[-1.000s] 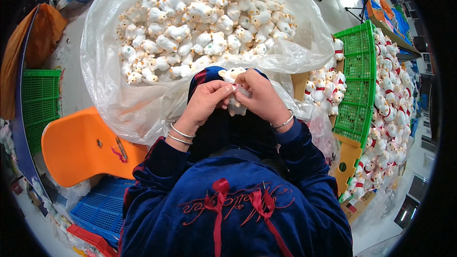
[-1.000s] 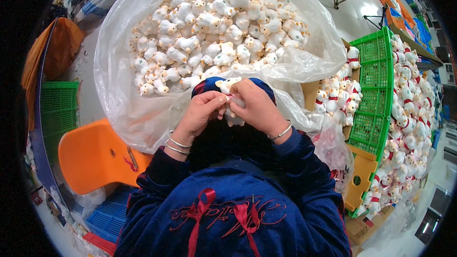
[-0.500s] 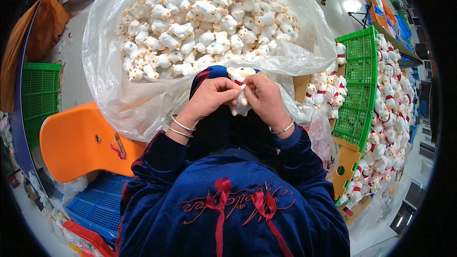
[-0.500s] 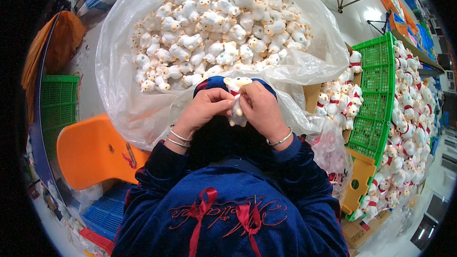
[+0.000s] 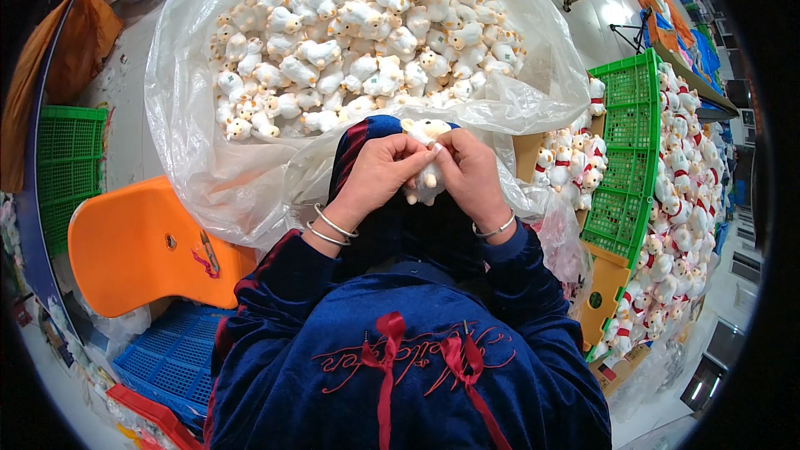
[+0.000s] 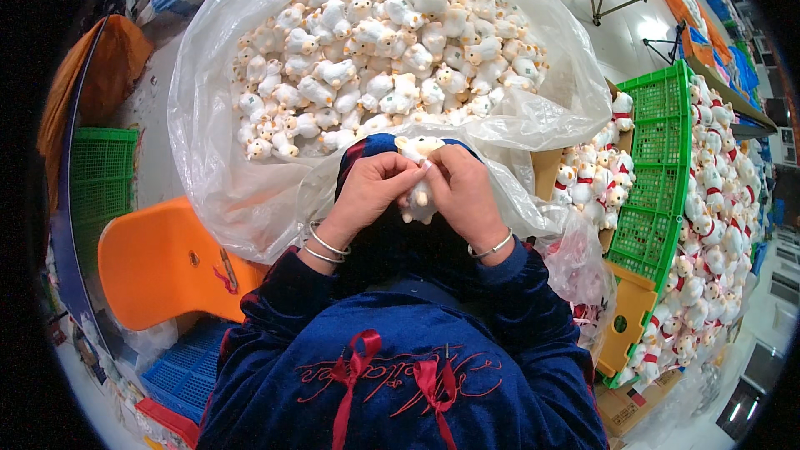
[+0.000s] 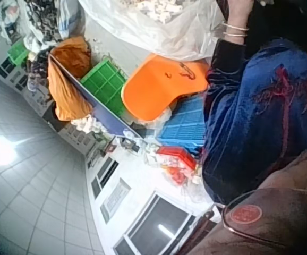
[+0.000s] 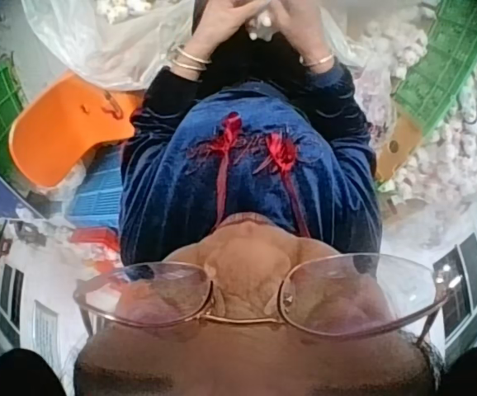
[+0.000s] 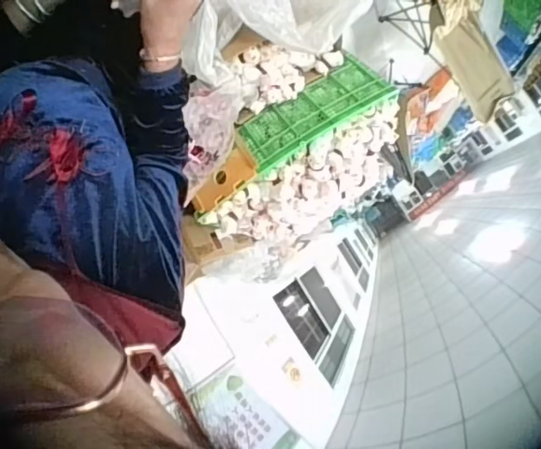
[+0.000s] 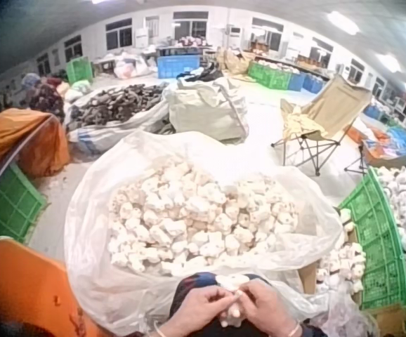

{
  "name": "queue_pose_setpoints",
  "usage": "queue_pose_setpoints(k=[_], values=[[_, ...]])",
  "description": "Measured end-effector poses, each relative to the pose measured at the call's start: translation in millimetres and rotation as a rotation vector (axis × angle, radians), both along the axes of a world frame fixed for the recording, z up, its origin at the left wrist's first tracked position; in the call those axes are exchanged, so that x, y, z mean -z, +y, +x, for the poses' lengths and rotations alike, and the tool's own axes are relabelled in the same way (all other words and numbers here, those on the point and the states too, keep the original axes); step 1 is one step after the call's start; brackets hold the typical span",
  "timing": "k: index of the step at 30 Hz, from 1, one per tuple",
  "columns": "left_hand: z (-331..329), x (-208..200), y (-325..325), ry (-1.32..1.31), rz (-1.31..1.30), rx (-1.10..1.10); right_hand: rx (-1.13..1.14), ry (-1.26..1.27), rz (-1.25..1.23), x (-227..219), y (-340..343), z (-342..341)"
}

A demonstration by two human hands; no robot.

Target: The person ties red ribbons around the necks of small white plush toys. They pick up each toy, wrap the ribbon, and tie a bow, then place the finished toy into a green crate. The process is repeated for multiple toys.

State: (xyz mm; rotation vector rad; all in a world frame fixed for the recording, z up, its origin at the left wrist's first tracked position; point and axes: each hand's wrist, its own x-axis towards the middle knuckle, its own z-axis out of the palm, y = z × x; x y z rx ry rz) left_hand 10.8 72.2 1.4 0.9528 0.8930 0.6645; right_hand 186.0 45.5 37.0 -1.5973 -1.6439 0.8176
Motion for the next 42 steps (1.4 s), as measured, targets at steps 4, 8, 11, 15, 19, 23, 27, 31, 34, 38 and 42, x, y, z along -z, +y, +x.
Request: queue_pose_setpoints(k=[4, 8, 11, 15, 19, 23, 27, 31, 34, 38, 42], values=[[4, -8, 0, 0.057, -0.003, -0.006, 0.019, 0.101, -0.142, 0, -1, 6], [7, -15, -3, 0.106, 0.016, -0.040, -0.048, 0.149, -0.244, -10, 4, 17], [10, -1, -8, 0.082, 0.125, -0.096, -0.073, 0.152, -0.315, -23, 7, 16], [10, 4, -9, 0.072, 0.114, -0.103, -0.006, 0.271, -0.353, -3, 6, 21], [13, 1, -10, -0.087, 0.072, -0.138, 0.015, 0.315, -0.330, -6, 4, 18], [17, -5, -9, -0.095, 0.113, -0.117, -0.019, 0.262, -0.245, -7, 2, 21], [20, 1, -11, -0.030, 0.133, -0.119, -0.046, 0.202, -0.204, -10, 2, 22], [24, 5, -14, -0.020, 0.144, -0.139, -0.004, 0.250, -0.268, -11, 4, 23], [31, 8, -22, -0.016, 0.166, -0.180, 0.043, 0.323, -0.289, -11, 6, 31], [41, 14, -30, -0.039, 0.180, -0.227, -0.032, 0.111, -0.385, -17, 11, 58], [48, 14, -30, -0.040, 0.250, -0.226, -0.063, 0.041, -0.632, -38, 13, 69]])
